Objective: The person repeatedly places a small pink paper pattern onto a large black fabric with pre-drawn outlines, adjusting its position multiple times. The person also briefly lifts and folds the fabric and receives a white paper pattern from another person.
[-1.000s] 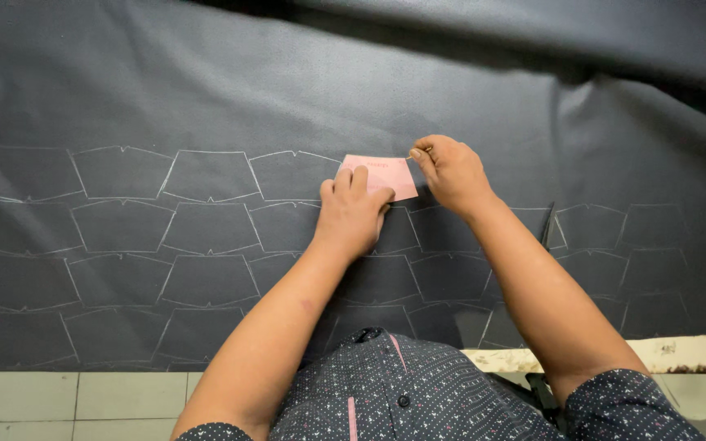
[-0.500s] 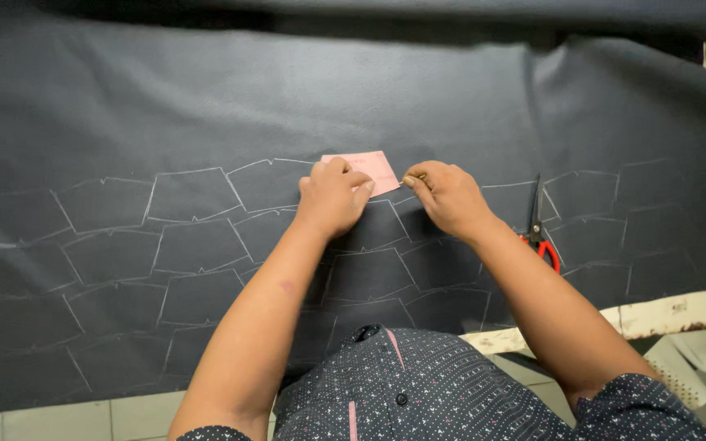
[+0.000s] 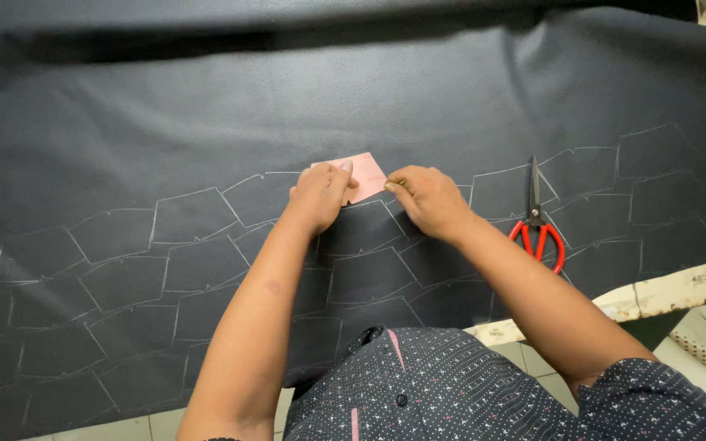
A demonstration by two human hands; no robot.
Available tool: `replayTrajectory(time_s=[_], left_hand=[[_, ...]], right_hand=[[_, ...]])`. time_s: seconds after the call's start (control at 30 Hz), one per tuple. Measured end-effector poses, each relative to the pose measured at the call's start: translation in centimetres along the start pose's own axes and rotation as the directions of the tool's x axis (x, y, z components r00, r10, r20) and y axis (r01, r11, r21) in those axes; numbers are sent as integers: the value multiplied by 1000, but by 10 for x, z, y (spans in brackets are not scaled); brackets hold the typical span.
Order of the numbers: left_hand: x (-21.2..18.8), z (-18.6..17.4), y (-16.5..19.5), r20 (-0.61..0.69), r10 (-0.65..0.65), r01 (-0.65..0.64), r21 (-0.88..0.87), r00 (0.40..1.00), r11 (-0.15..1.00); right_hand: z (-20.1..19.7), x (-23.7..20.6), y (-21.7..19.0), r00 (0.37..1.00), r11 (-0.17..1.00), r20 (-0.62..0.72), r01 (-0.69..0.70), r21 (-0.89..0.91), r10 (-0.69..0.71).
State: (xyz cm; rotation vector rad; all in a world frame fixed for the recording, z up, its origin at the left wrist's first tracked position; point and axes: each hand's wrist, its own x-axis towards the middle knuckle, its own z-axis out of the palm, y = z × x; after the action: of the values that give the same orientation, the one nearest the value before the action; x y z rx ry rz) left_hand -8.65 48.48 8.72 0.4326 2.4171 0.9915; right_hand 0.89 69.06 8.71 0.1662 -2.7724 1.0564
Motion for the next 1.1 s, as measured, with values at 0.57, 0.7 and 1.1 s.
replayTrajectory(time_s=[0.57, 0.7, 1.1], left_hand=[[31, -1, -28, 141, 46, -20, -178, 989, 984], [37, 1, -36, 180, 1, 47, -261, 984, 964], [41, 3, -45, 239, -22, 102, -330, 971, 938]], right_hand=[[38, 11, -21, 992, 991, 52, 115, 73, -119], [40, 13, -18, 989, 991, 98, 104, 89, -113], [49, 13, -30, 986, 976, 47, 153, 157, -162]])
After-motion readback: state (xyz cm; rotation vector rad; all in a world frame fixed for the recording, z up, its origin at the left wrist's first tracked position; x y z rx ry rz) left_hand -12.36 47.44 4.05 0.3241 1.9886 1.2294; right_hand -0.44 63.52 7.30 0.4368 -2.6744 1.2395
